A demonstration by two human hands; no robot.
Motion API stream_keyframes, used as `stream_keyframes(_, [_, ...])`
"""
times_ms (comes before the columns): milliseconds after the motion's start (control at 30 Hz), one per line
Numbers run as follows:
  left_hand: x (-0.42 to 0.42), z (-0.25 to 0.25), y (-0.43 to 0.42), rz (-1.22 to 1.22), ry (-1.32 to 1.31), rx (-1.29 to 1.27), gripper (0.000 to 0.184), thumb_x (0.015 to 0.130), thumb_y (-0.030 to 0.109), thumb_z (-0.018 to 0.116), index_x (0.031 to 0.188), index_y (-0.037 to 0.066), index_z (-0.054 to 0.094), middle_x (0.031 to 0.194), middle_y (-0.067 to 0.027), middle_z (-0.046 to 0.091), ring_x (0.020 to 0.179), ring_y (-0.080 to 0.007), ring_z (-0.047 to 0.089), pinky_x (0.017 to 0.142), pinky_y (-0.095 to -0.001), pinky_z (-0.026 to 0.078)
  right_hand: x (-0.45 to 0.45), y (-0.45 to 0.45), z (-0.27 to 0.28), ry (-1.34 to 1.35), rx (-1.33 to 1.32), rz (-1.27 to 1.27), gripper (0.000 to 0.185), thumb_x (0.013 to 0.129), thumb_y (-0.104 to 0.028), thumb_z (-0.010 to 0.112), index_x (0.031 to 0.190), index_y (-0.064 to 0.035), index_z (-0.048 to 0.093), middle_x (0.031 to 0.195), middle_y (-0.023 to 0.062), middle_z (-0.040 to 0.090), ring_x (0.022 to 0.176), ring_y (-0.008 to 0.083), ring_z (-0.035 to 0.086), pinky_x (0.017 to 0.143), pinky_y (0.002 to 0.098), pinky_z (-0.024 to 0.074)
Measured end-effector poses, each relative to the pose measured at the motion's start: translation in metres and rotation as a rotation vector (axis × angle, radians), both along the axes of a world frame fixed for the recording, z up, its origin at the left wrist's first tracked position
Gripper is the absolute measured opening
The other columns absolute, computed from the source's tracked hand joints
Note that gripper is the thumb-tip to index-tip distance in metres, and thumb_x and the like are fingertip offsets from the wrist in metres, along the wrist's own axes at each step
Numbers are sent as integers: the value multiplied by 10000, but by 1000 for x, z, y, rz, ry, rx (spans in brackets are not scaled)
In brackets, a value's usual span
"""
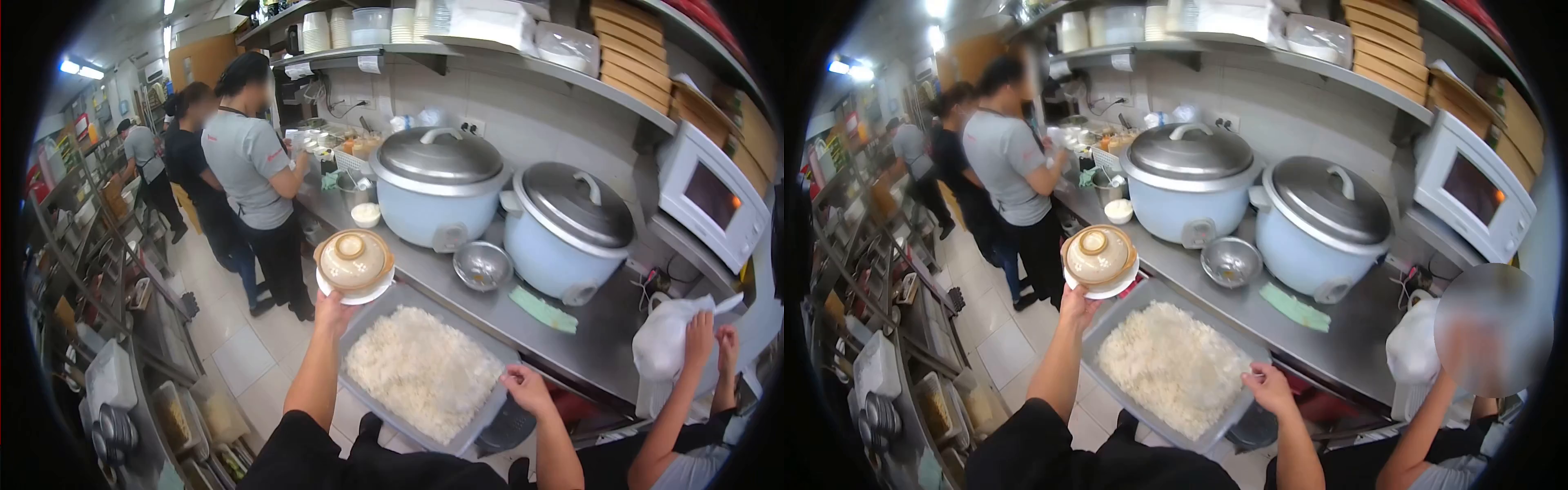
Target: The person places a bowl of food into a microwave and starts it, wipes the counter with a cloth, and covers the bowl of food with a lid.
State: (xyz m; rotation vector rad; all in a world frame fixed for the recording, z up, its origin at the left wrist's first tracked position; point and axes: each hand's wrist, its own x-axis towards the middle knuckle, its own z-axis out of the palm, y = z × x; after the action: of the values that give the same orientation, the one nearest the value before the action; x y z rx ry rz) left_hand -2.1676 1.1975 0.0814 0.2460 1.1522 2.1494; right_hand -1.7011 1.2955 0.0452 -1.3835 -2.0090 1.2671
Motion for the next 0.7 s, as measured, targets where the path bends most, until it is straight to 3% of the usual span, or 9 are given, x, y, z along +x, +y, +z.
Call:
stream_keyframes(67, [-52,-10,18,26,-3,41,558,921,-32,364,1431,189,313,1368,-159,505,1141,-359,618,921,-525,546,-61,10,12,-106,41,24,570,817,-419,743,1199,-7,645,1108,193,669,980,288,650,869,378,517])
stream_keyframes(100, [-82,-12,30,21,0,40,549,922,-30,369,1427,180,316,1366,-161,505,1141,-360,619,920,-527,548,-89,17,27,-201,74,59,605,802,-413,754,1216,7,624,1256,236,592,1111,337,595,948,413,481])
stream_keyframes(167, [-129,-32,36,8,-18,-4,532,925,-24,379,1419,164,323,1363,-164,505,1139,-363,619,916,-529,552,-127,45,12,-309,281,53,709,781,-421,765,1272,48,559,1387,295,467,1238,405,501,1039,447,414])
stream_keyframes(267, [-192,-46,59,18,-48,-61,508,927,-14,396,1402,154,331,1328,-153,533,1112,-353,635,895,-520,561,-162,81,-8,-647,415,-51,778,785,-400,757,1322,89,480,1420,349,397,1308,455,419,1097,458,356])
stream_keyframes(400, [-260,-58,89,11,-80,-96,489,937,1,403,1391,175,349,1302,-122,559,1082,-330,648,863,-487,555,-188,96,-19,-850,327,-143,725,813,-345,716,1349,72,463,1429,371,378,1328,483,395,1103,446,369])
stream_keyframes(533, [-305,-70,114,8,-117,-112,487,948,22,418,1397,197,349,1277,-105,575,1041,-295,658,830,-448,549,-196,100,-23,-891,327,-205,661,840,-294,693,1342,66,458,1399,347,419,1289,463,442,1055,446,417])
stream_keyframes(700, [-337,-84,137,30,-174,-104,504,947,18,416,1415,192,343,1322,-106,542,1096,-320,635,844,-480,548,-193,104,-31,-960,403,-204,606,829,-262,715,1293,57,490,1330,295,487,1192,440,525,964,452,480])
